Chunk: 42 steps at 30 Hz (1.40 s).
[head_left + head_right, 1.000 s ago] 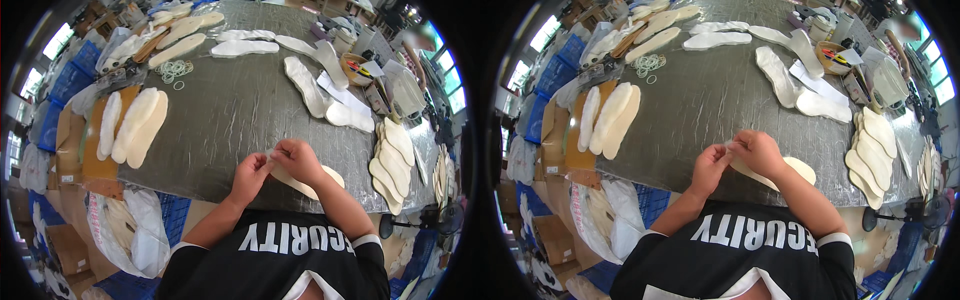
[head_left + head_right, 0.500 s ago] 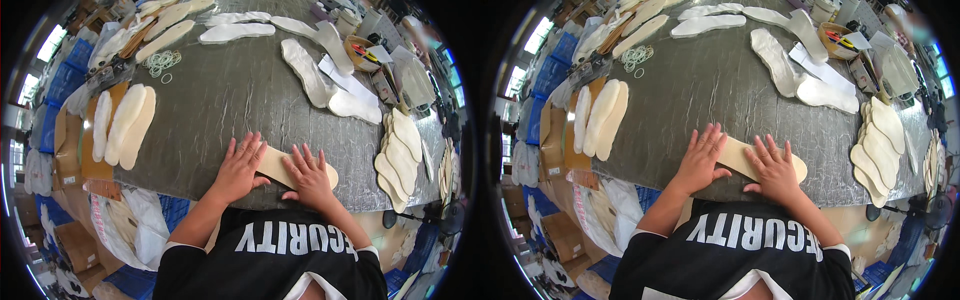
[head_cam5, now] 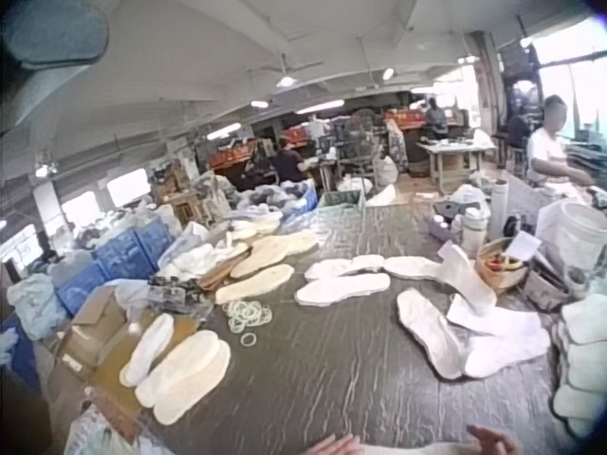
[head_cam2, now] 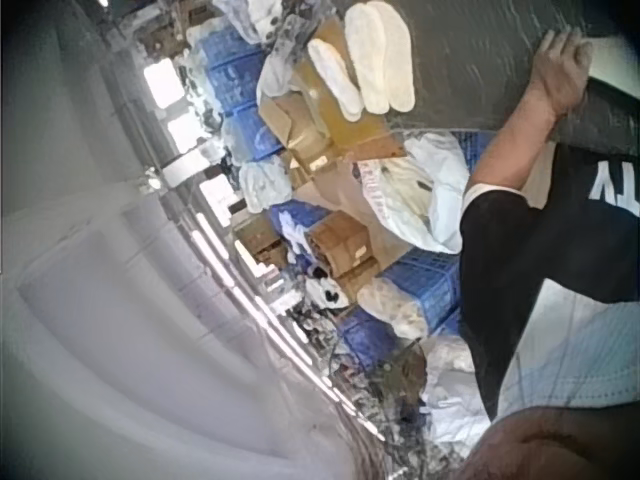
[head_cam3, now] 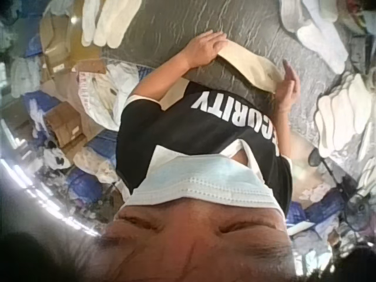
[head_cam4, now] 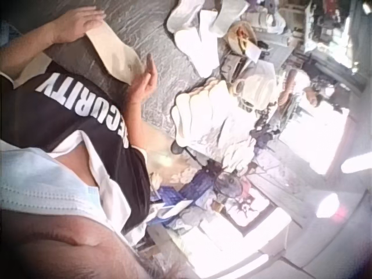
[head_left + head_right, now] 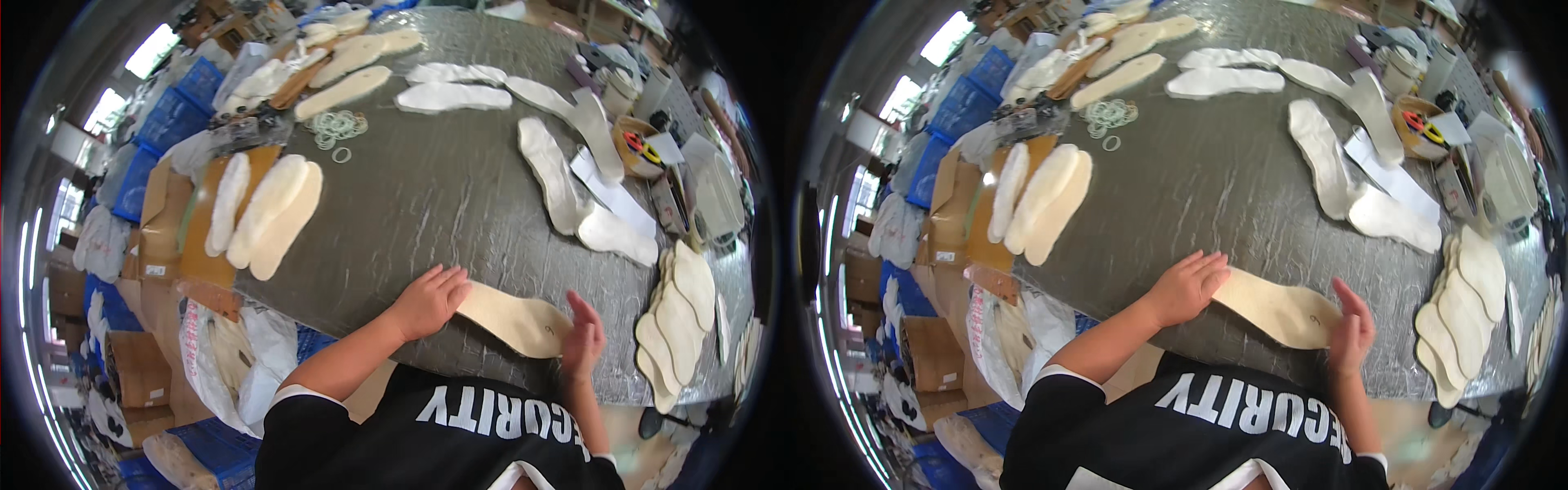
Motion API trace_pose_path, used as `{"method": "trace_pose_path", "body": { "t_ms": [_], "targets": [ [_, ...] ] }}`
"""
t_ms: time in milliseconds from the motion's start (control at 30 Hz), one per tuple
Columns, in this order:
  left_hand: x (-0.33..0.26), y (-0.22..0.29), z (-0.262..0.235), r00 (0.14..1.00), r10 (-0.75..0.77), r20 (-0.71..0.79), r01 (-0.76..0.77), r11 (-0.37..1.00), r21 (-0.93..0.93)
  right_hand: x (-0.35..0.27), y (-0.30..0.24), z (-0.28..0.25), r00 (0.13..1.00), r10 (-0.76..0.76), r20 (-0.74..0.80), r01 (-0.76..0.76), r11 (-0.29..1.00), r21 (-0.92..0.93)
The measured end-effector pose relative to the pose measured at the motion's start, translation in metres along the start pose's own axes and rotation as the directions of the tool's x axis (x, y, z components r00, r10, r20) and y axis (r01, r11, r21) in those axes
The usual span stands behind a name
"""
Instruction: Assembling and preparing shoe insoles by layering materials.
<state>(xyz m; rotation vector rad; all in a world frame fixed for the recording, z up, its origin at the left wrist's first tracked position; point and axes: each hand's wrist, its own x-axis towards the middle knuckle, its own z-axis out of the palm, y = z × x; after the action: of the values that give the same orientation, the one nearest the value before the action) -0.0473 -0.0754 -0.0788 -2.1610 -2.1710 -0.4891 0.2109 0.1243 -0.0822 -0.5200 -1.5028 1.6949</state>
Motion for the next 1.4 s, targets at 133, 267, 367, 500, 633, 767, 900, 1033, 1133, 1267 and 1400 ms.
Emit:
{"method": "trace_pose_path", "body": {
  "t_ms": [133,267,367,500,633,767,900,1033,1133,1267,1400],
  "targets": [
    [-0.021,-0.016,-0.081,0.87,-0.49,0.053,0.489,0.846,-0.211,-0.005,0.004,-0.038,0.99,-0.066,-0.123,0.057,0.995,-0.079],
    [-0.043,-0.059,-0.171,0.536,-0.791,-0.294,0.748,0.607,-0.27,-0.031,-0.01,-0.067,0.973,-0.07,-0.219,0.008,0.962,-0.273],
    [-0.093,-0.119,-0.209,0.382,-0.831,-0.404,0.71,0.544,-0.447,-0.042,-0.014,-0.076,0.953,-0.028,-0.301,-0.054,0.964,-0.261],
    [-0.203,-0.237,-0.234,0.315,-0.881,-0.354,0.837,0.433,-0.334,-0.04,-0.038,-0.069,0.931,-0.032,-0.362,-0.132,0.898,-0.419],
    [-0.232,-0.274,-0.215,0.159,-0.879,-0.45,0.984,0.176,0.003,-0.027,-0.057,-0.081,0.927,-0.249,-0.28,-0.042,0.674,-0.738],
    [-0.138,-0.267,-0.14,0.492,-0.692,-0.528,0.834,0.549,0.057,-0.021,-0.081,-0.117,0.866,-0.474,-0.16,-0.033,0.265,-0.964],
    [-0.001,-0.169,-0.079,0.824,-0.489,-0.286,0.52,0.853,0.039,-0.024,-0.1,-0.173,0.799,-0.546,-0.251,-0.219,0.124,-0.968],
    [0.111,-0.039,-0.031,0.985,-0.14,-0.101,0.125,0.982,-0.143,-0.009,-0.102,-0.21,0.809,-0.475,-0.346,-0.362,0.061,-0.93],
    [0.165,0.044,0.007,0.986,0.167,-0.025,-0.166,0.934,-0.315,0.014,-0.099,-0.208,0.945,-0.322,-0.052,-0.127,-0.218,-0.968],
    [0.195,0.126,0.031,0.887,0.462,-0.019,-0.422,0.792,-0.441,0.052,-0.1,-0.211,0.991,0.134,-0.029,0.004,-0.235,-0.972],
    [0.211,0.166,0.05,0.785,0.618,0.046,-0.497,0.672,-0.549,0.052,-0.098,-0.225,0.989,0.111,0.098,0.13,-0.345,-0.929]
  ]
}}
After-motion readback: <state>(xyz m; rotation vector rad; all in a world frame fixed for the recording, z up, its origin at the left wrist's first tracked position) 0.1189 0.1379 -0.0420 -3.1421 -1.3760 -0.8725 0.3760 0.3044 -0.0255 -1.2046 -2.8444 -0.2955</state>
